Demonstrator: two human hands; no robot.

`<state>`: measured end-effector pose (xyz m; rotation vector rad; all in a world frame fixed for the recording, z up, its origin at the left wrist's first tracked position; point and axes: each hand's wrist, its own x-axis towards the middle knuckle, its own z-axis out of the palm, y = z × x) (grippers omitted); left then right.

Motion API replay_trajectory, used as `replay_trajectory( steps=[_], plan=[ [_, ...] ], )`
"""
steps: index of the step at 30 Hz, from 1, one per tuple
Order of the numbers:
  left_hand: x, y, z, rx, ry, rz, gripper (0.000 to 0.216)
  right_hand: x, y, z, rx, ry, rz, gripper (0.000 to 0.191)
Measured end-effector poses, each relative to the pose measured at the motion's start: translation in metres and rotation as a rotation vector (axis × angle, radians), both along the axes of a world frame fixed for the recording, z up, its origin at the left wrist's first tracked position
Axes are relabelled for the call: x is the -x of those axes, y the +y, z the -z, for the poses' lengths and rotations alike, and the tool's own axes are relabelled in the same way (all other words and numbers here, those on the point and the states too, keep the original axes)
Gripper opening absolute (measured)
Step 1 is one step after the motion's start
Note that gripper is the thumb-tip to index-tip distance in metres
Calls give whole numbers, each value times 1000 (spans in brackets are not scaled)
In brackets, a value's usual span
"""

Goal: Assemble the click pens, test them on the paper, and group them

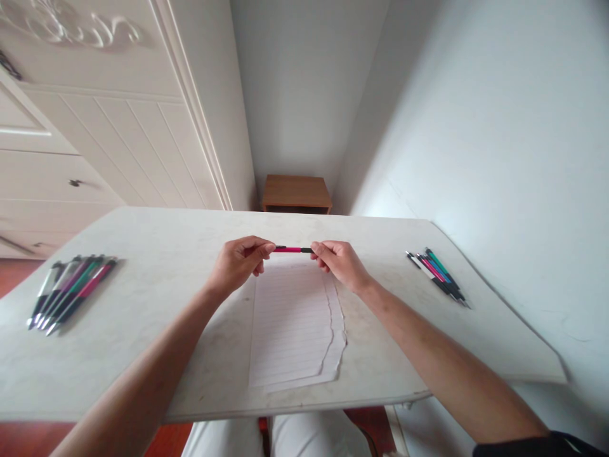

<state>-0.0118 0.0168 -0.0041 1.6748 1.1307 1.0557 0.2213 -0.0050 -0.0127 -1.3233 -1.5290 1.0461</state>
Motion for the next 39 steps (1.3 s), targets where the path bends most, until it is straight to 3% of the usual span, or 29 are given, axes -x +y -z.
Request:
replay_trajectory(
  steps=[11, 16, 22, 31, 36, 39],
  plan=[
    [0, -3, -7, 274, -108, 62, 49, 2, -2, 0, -11, -8, -28, 54],
    [0, 0, -3, 157, -207, 140, 69, 0, 1, 2, -9, -24, -2, 55],
    [-1, 2, 2, 75, -50, 85, 39, 0, 2, 4, 2, -15, -11, 54],
    [-3, 0, 7, 199, 21, 13, 60, 3, -2, 1, 20, -3, -30, 55],
    [0, 2, 3, 78, -139, 53, 55, -1, 1, 2, 11, -9, 21, 53],
    [1, 3, 2, 48, -125, 53, 51, -2, 3, 4, 18, 3, 47, 52]
  ],
)
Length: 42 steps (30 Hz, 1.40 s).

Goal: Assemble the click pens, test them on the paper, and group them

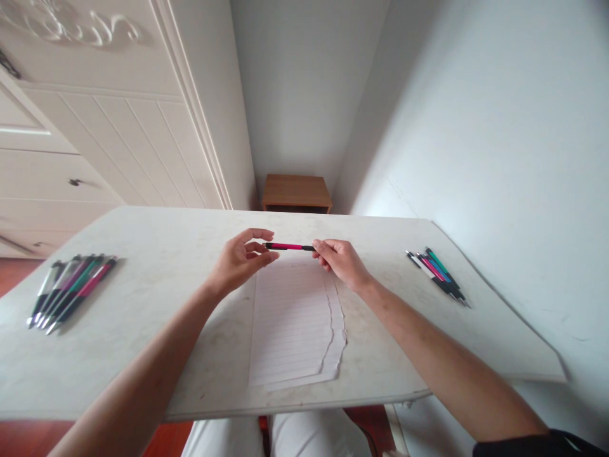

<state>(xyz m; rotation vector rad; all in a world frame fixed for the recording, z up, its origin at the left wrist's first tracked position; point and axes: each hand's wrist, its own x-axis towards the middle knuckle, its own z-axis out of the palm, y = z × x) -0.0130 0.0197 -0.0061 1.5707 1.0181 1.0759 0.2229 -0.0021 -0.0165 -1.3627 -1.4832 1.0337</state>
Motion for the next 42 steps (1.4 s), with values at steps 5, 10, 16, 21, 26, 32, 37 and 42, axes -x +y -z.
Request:
replay_trajectory(
  steps=[5, 10, 16, 21, 26, 32, 37, 42],
  plan=[
    [0, 1, -1, -41, 121, -72, 31, 1, 0, 1, -1, 14, -7, 52],
    [-1, 2, 3, 25, 188, -78, 53, 3, -2, 0, 8, 22, -12, 52],
    [-1, 2, 4, 34, 57, -68, 61, 2, -1, 0, 4, 5, -9, 54],
    [1, 4, 2, -19, 21, -12, 49, 1, 1, 1, -9, 14, 13, 54],
    [1, 4, 2, -35, 144, -56, 32, 2, -1, 0, 4, 26, 5, 52],
    [-1, 0, 1, 67, 220, -96, 56, 3, -2, -1, 5, 21, -14, 52],
    [2, 2, 2, 110, 159, -123, 57, 3, -1, 0, 6, 24, -9, 52],
    [3, 4, 1, 43, 6, -54, 62, 2, 0, 0, 1, 21, -3, 52]
  ],
)
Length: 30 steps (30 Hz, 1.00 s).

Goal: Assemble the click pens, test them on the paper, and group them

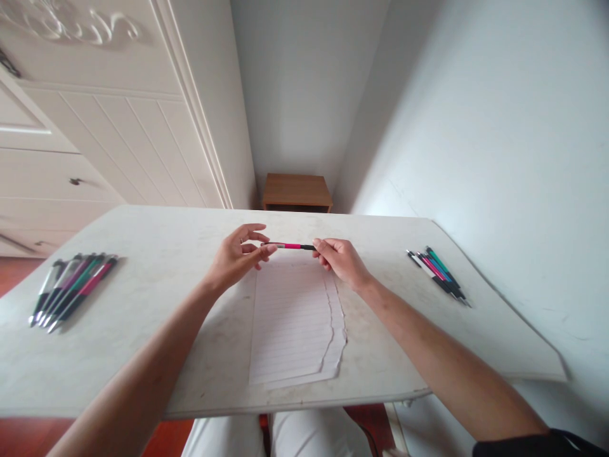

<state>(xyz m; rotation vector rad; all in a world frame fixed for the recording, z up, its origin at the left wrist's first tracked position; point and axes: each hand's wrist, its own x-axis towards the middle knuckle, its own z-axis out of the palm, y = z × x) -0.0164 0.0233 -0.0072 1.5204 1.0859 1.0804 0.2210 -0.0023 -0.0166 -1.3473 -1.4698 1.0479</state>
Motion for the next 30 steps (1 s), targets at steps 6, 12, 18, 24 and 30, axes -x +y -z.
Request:
replay_trajectory(
  steps=[6, 12, 18, 24, 30],
  plan=[
    [-2, 0, 0, -9, 141, 32, 36, 0, 0, 1, 1, 10, 2, 50],
    [0, -2, -3, 7, 136, 3, 53, -1, 0, 0, -2, 19, 12, 48],
    [1, 1, 0, -25, 160, 46, 48, -3, 0, -1, -8, 11, 23, 45],
    [2, 2, 1, -18, 99, 42, 38, -4, 3, 3, 4, 26, 25, 42],
    [3, 6, 5, -9, 36, 22, 38, -9, 3, -5, -42, -1, -24, 44]
  ],
)
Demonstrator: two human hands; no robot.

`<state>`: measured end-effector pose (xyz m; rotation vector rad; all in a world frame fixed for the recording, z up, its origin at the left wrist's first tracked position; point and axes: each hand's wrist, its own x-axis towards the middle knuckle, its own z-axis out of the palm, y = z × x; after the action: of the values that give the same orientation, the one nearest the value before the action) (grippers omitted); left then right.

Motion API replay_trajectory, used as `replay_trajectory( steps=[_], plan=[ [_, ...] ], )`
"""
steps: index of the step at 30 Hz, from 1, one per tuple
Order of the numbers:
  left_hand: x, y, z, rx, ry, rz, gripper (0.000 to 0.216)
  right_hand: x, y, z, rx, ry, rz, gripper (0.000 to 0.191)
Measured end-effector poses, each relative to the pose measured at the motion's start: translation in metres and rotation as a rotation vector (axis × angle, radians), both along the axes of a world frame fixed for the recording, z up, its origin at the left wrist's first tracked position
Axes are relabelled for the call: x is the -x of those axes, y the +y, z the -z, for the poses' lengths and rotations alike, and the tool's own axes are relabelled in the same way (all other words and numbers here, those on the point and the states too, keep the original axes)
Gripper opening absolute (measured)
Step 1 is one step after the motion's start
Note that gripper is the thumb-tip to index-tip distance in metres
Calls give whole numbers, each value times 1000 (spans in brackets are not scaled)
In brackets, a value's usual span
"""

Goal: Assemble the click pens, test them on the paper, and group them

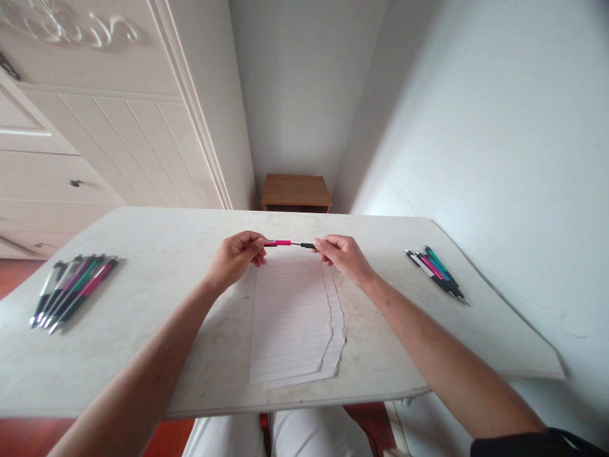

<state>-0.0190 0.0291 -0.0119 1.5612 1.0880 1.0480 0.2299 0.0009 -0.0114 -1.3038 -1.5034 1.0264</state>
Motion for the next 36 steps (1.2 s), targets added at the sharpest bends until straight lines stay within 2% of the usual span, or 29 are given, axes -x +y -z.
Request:
replay_trajectory(
  steps=[9, 19, 28, 31, 36],
  plan=[
    [0, 1, -1, 14, -51, -20, 34, -7, 2, -8, -9, 81, 24, 40],
    [4, 4, 0, 49, -116, -60, 40, -12, 3, -11, -8, 133, 48, 39],
    [11, 6, -3, 116, -87, -65, 44, -23, 8, -12, 34, 141, 75, 40],
    [14, 8, -2, 53, 17, -76, 37, -26, 9, -12, 91, 106, 51, 41],
    [20, 15, 7, -172, 334, -103, 20, -27, 8, -12, 170, 52, 25, 41]
  ],
)
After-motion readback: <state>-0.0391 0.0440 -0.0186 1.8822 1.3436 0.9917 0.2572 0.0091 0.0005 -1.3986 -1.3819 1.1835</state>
